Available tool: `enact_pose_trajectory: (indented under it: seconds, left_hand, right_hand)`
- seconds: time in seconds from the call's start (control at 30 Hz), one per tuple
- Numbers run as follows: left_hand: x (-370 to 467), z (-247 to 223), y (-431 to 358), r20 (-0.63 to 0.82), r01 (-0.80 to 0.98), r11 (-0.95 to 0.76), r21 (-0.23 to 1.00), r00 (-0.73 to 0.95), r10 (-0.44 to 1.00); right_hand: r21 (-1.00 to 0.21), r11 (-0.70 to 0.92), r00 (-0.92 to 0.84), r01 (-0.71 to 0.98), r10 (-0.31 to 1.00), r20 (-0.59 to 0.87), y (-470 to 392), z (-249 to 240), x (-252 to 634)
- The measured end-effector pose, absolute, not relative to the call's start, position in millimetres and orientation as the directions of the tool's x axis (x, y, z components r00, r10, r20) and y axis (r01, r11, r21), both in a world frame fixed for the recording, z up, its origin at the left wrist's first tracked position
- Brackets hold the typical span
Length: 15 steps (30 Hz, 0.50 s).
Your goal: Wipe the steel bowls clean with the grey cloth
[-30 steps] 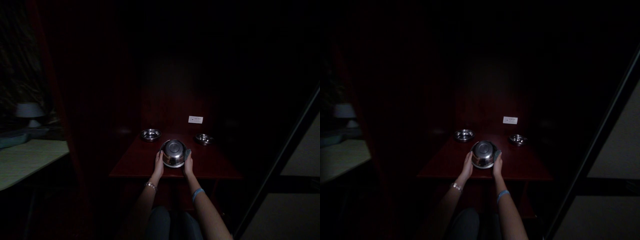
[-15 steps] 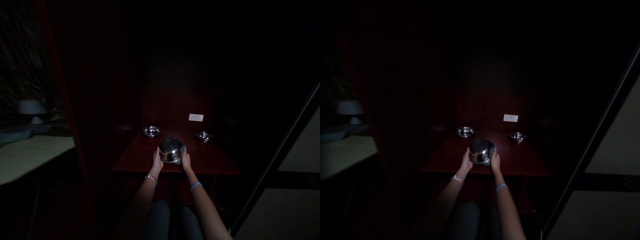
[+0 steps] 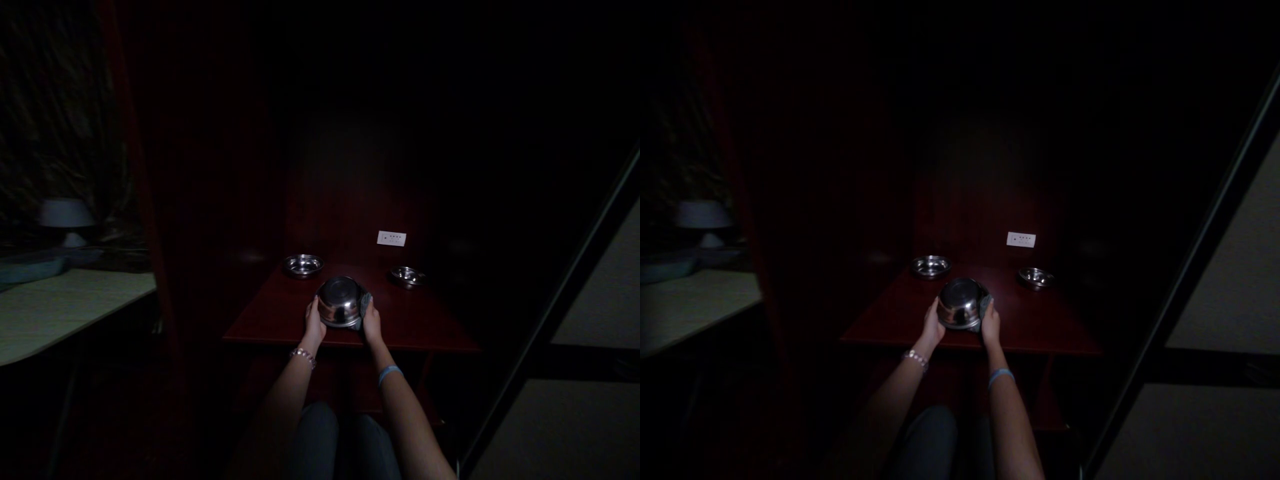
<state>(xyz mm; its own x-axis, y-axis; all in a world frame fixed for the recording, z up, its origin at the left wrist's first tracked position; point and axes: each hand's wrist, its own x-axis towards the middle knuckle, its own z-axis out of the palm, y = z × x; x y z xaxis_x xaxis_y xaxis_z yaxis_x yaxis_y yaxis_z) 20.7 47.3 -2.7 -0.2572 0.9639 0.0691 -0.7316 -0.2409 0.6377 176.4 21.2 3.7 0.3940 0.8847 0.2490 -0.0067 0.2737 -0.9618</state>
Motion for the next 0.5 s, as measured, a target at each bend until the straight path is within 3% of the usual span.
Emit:
enact_pose_trajectory:
  seconds: [0.23, 0.5]
  left_hand:
    - [30, 5, 38, 0.095, -0.602, -0.297, 0.741, -0.343, 0.934]
    - [30, 7, 36, 0.128, -0.594, -0.323, 0.737, -0.347, 0.929]
  right_hand:
    - [-0.936, 0.348, 0.481, -0.057, 0.831, 0.280, 20, 5, 178]
    - [-0.953, 0.300, 0.566, -0.037, 0.792, 0.228, 21, 4, 175]
